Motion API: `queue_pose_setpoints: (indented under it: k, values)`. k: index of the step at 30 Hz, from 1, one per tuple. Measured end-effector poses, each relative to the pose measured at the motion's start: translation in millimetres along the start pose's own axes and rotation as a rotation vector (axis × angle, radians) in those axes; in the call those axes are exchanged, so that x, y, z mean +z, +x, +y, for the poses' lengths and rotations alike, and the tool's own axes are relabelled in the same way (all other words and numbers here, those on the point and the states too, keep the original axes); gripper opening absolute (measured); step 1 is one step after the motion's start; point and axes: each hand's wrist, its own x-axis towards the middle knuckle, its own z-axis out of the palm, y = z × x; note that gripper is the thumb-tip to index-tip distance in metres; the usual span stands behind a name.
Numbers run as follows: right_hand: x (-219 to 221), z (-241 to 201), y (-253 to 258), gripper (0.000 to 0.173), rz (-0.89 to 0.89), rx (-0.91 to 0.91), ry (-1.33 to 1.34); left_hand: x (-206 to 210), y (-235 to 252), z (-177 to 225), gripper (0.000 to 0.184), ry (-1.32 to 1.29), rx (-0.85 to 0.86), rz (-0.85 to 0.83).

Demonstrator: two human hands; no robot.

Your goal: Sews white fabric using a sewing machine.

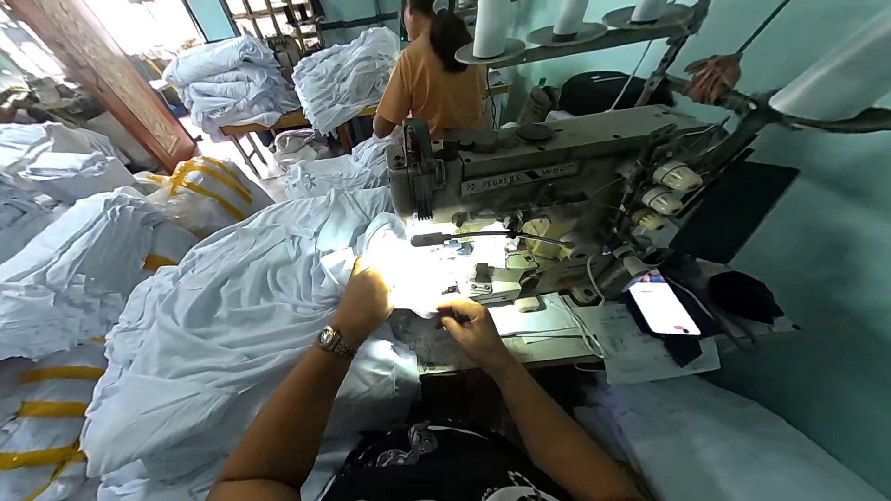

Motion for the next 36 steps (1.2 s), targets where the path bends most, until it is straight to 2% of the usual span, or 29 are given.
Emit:
queue_pose_setpoints:
  k: [2,3,6,8,11,13,15,19,22,33,36]
  values:
    - [1,-3,9,0.018,0.016,0.026,-0.037,-10,10,0,0.019,-0.057,-0.178,-0.133]
    - [1,-7,12,0.018,0.017,0.046,-0.048,-10,14,-4,0.025,-0.107,-0.215,-0.13]
    - [0,-16,16,0.018,0.028,0.062,-0.075,-2,23,-18,0.045,-0.243,-0.189,-0.015]
    - [4,-15,11,0.015,0.116,-0.042,-0.07,-1,30,-20,0.047,-0.239,-0.111,0.066]
    - [12,-8,-7,0.021,0.188,-0.202,-0.035,8,35,-19,0.049,-0.226,-0.034,0.223]
    - [21,10,-26,0.025,0.162,-0.228,-0.034,27,37,-25,0.06,-0.286,-0.127,0.236]
    - [28,30,-40,0.029,0.099,-0.209,-0.097,47,41,-32,0.068,-0.334,-0.294,0.129]
    - [31,35,-38,0.034,0.051,-0.179,-0.211,50,44,-33,0.063,-0.364,-0.373,0.054]
    - [30,35,-34,0.039,0.064,-0.143,-0.156,52,43,-35,0.069,-0.359,-0.348,0.076]
    - [30,35,-33,0.034,0.039,-0.129,-0.186,57,45,-38,0.077,-0.357,-0.332,0.095]
    - [29,35,-32,0.034,0.03,-0.116,-0.179,52,44,-35,0.069,-0.357,-0.337,0.093]
